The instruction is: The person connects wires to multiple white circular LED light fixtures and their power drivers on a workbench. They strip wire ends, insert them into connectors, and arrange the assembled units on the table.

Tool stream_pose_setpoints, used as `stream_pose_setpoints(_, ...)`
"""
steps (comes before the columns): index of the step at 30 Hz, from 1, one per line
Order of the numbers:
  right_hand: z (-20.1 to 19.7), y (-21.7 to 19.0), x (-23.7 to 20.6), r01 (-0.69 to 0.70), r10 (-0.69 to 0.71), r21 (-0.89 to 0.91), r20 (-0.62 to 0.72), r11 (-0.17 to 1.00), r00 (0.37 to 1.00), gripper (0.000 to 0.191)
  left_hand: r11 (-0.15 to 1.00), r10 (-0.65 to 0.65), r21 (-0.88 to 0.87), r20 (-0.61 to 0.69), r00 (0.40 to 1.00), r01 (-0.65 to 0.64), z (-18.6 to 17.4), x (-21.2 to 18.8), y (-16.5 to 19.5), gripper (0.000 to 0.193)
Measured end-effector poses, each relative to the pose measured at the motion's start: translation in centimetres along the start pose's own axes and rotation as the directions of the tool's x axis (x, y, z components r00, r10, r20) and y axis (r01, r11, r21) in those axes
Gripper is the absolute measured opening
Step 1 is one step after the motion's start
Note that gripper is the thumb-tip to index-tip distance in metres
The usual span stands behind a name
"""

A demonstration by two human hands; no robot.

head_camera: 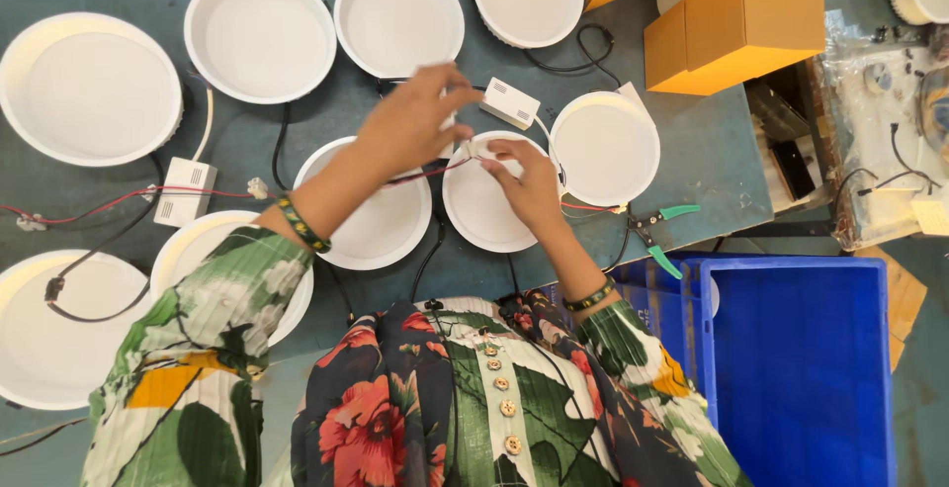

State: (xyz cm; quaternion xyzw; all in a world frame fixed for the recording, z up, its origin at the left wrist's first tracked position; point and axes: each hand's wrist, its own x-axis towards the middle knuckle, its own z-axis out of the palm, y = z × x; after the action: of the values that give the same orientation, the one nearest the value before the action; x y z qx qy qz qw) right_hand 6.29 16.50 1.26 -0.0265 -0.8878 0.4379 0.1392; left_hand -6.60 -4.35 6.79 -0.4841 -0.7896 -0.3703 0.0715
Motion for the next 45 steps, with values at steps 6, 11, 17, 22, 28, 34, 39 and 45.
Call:
stream_pose_setpoints(6,-3.3,0.5,-4.1,-0.02,0.012,-0.093,-0.091,0.995,0.996,0.021,0.959,-0.284,-0.029,-0.11,0.952,0.283,-6.6,-5.7,-3.2,0.041)
stream_pose_setpoints(11,-5.4,0.2,-7.6,-0.088,0.082,-0.038,-0.139,0.995,0.987,0.02,0.817,-0.574,-0.024,-0.135,0.808,0.576,-8.3,-13.6,-2.7,0.033)
stream_pose_setpoints(17,-3.7,-1.8,-9.3,-0.034,0.035,0.033,-0.053,0.999,0.998,0.02,0.754,-0.602,0.245,-0.113,0.79,0.61,-5.9,-18.1,2.1,0.033)
stream_pose_setpoints(22,-1.1,-3.1,-12.2,0.007,-0.023,0.15,0.103,0.989,0.994,0.02,0.74,-0.628,0.217,-0.115,0.77,0.636,-5.8,-20.0,4.3,0.032)
stream_pose_setpoints(28,0.4,-3.9,-14.6,-0.082,0.029,0.165,0.298,0.983,0.954,0.021,0.721,-0.626,0.222,-0.196,0.754,0.656,-7.6,-23.0,4.7,0.027)
stream_pose_setpoints(34,3.8,-6.7,-11.8,-0.171,0.106,0.229,0.272,0.958,0.956,0.021,0.713,-0.621,0.189,-0.276,0.734,0.675,-10.8,-24.8,0.7,0.026)
stream_pose_setpoints(39,10.0,-12.8,-7.7,-0.077,0.076,0.044,0.029,0.996,0.997,0.016,0.788,-0.564,0.191,-0.159,0.81,0.586,-11.8,-26.3,-4.3,0.033)
stream_pose_setpoints(45,15.1,-16.7,-1.2,0.388,-0.329,-0.585,0.21,0.712,0.921,0.023,0.876,-0.429,0.198,-0.094,0.898,0.439,-11.0,-26.9,-10.4,0.056)
